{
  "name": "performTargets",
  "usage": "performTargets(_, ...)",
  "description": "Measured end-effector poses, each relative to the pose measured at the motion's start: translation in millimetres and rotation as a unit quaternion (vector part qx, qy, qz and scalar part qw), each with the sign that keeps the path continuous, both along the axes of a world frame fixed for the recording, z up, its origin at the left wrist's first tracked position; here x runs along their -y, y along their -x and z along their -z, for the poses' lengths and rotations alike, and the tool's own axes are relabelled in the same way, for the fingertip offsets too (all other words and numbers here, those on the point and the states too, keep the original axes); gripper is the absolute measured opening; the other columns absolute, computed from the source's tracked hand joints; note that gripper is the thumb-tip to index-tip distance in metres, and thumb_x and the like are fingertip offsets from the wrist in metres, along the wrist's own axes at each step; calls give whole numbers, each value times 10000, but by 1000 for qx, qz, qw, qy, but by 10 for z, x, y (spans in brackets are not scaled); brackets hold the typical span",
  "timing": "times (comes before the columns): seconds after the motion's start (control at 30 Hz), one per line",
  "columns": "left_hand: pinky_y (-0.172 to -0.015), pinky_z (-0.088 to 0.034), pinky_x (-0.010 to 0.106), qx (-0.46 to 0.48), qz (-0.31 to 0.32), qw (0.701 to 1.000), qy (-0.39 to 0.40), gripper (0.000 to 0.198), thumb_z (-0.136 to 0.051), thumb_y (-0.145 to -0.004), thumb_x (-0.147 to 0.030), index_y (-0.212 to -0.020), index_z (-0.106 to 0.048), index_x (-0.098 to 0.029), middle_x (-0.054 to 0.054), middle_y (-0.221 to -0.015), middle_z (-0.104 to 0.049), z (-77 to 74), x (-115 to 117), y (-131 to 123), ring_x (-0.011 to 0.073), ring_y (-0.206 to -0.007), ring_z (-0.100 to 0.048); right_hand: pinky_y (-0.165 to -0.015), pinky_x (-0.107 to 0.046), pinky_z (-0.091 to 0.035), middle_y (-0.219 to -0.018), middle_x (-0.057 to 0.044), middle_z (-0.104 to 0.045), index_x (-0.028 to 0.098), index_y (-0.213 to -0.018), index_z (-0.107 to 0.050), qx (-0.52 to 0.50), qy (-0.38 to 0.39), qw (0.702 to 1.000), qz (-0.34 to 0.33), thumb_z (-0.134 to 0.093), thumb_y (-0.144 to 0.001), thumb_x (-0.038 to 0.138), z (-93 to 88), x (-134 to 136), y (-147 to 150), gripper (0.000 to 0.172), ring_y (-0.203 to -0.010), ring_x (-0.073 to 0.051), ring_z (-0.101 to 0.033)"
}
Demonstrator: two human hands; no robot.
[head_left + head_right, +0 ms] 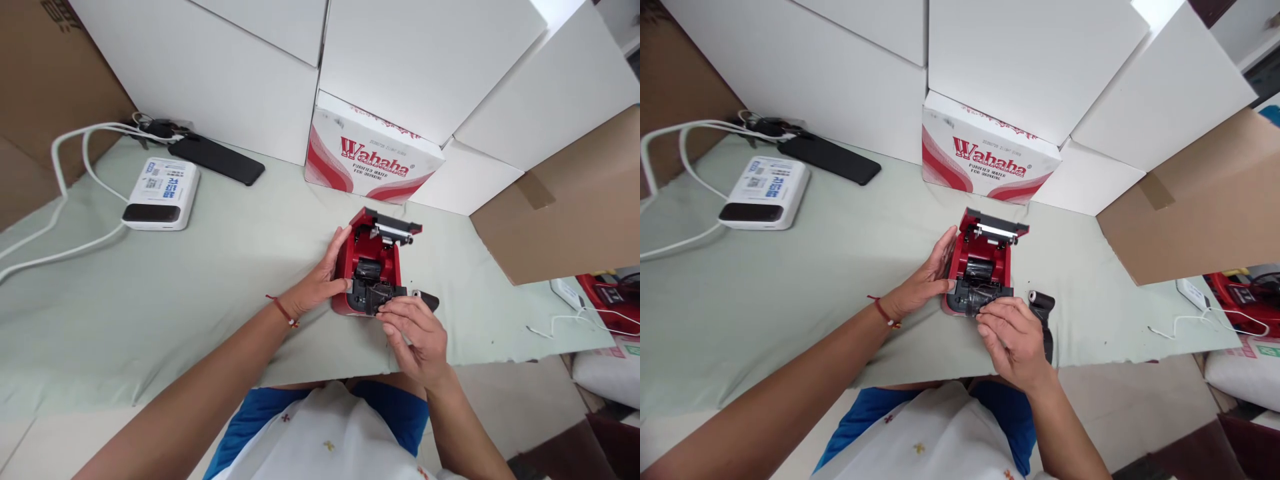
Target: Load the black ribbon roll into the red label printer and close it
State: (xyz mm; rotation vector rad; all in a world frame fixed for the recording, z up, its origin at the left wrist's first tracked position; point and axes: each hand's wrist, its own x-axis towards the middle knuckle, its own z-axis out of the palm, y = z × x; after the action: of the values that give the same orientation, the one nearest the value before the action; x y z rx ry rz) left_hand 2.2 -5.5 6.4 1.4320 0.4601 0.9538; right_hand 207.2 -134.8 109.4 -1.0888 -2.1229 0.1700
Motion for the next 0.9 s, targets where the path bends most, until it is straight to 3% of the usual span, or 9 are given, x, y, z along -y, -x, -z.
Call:
performTargets(0.17,-1389,-118,615,31,7,999,36,1067,-758,-845,-425,-1721,-149,-441,-37,-1834,-144,13,-29,-23,386,-1706,-54,-837,-346,-602,-1067,-62,-809,230,-1067,-765,51,133,982,125,-589,-1045,227,-299,-456,-80,177,-943,-204,-770)
performTargets(0.23,-1392,-106,616,36,1,999,35,1056,-752,-826,-389,-1718,-188,-421,-24,-1827,-176,15,-41,-30,398,-1699,-88,-854,-366,-580,-1118,-68,-812,231,-1132,-777,171,220,946,168,-585,-1039,257,-399,-727,-33,215,-976,-235,-768)
performTargets(0.3,-1392,-108,615,38,-3,999,34,1050,-741,-810,-359,-1714,-211,-410,-22,-1824,-180,15,-51,-33,403,-1696,-100,-862,-395,-556,-1207,-93,-802,230,-1232,-765,319,294,886,167,-601,-1004,237,-457,-979,71,280,-1059,-293,-758)
performTargets(0.37,-1390,-123,616,35,-4,999,36,1049,-734,-793,-335,-1709,-228,-409,-25,-1825,-168,10,-58,-32,406,-1694,-104,-827,-401,-534,-1228,-126,-796,214,-1249,-761,418,330,833,151,-637,-958,220,-466,-1170,201,317,-1090,-338,-747)
performTargets(0.43,-1386,-142,619,32,-3,999,41,1053,-730,-774,-314,-1703,-242,-410,-27,-1825,-165,4,-63,-30,410,-1691,-115,-778,-384,-509,-1174,-147,-805,195,-1185,-775,453,340,812,141,-667,-920,207,-448,-1275,315,286,-1061,-350,-748)
performTargets(0.57,-1378,-176,620,27,-5,999,47,1051,-716,-762,-287,-1697,-253,-409,-19,-1810,-205,-1,-65,-31,403,-1680,-159,-767,-354,-482,-1148,-138,-803,197,-1220,-740,437,335,820,153,-650,-933,218,-513,-1192,322,302,-1026,-316,-743)
performTargets(0.73,-1345,-265,625,33,1,998,57,1032,-694,-786,-286,-1696,-226,-427,-12,-1798,-230,-9,-45,-35,391,-1645,-250,-664,-312,-475,-872,-23,-764,264,-1376,-652,216,324,904,177,-586,-1021,474,-935,-657,-269,418,-673,-186,-640)
performTargets(0.83,-1320,-316,615,46,12,996,74,1031,-682,-789,-271,-1694,-214,-428,-3,-1792,-241,-45,-29,-36,384,-1609,-318,-618,-310,-463,-823,-15,-736,265,-1314,-680,171,356,895,207,-573,-1002,586,-1018,-392,-704,461,-654,-184,-617)
performTargets(0.9,-1314,-321,609,53,16,994,96,1038,-679,-771,-248,-1689,-222,-410,12,-1780,-269,-76,-23,-36,378,-1588,-348,-651,-322,-487,-859,-29,-752,249,-1251,-694,183,401,874,205,-570,-989,568,-885,-329,-867,432,-695,-198,-639)
